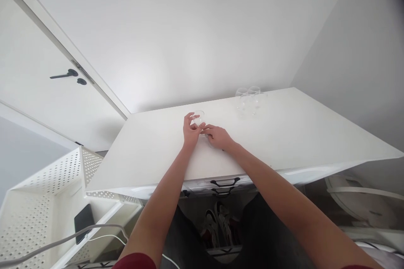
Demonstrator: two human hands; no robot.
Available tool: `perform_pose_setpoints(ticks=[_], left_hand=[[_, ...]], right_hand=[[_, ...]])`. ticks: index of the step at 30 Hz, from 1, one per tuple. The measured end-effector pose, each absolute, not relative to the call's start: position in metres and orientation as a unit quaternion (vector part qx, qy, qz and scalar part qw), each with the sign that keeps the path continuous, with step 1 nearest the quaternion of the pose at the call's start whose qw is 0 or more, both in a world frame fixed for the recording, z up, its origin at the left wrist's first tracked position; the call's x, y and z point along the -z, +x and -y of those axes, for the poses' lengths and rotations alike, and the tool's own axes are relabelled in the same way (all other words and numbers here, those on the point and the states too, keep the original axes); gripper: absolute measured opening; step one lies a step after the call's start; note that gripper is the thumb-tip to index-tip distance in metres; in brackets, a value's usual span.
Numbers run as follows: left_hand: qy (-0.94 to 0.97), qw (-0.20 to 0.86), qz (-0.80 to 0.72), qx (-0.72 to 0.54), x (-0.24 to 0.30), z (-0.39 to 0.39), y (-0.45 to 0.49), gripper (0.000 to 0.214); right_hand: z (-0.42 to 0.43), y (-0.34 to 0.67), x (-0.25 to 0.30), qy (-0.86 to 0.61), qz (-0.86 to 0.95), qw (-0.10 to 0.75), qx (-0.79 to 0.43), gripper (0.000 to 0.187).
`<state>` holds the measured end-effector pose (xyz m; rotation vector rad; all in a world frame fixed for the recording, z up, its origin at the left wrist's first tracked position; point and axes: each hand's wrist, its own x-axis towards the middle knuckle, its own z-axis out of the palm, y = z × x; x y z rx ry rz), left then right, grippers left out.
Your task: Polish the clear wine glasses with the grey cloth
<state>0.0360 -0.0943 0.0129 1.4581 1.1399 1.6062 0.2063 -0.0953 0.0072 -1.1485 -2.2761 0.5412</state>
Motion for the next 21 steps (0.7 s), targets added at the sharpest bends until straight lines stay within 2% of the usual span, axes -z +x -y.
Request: perform_pose_setpoints(ticks=[6,10,15,21], left_hand=[[0.547,0.375,-0.443,-0.603,-0.015,0.093,0.034,0.065],[0.511,0.366,-0.471,-0.619,-0.015,0.091,0.032,0.046],[0.511,0.375,-0.477,-0.609,-0.015,0.092,0.033,0.031],[0.512,0.395,-0.482,-0.591,-0.017,0.095,0.037,0.033]], right_hand=[[0.107,0.199,-0.011,-0.516,0.831,0.175,-0.112,0.05],[0.116,0.219,-0.009,-0.593,0.786,0.15,-0.096,0.055],[0.138,0.291,-0.006,-0.684,0.712,0.138,-0.076,0.055],[0.147,0.385,-0.004,-0.757,0.639,0.132,-0.044,0.055]])
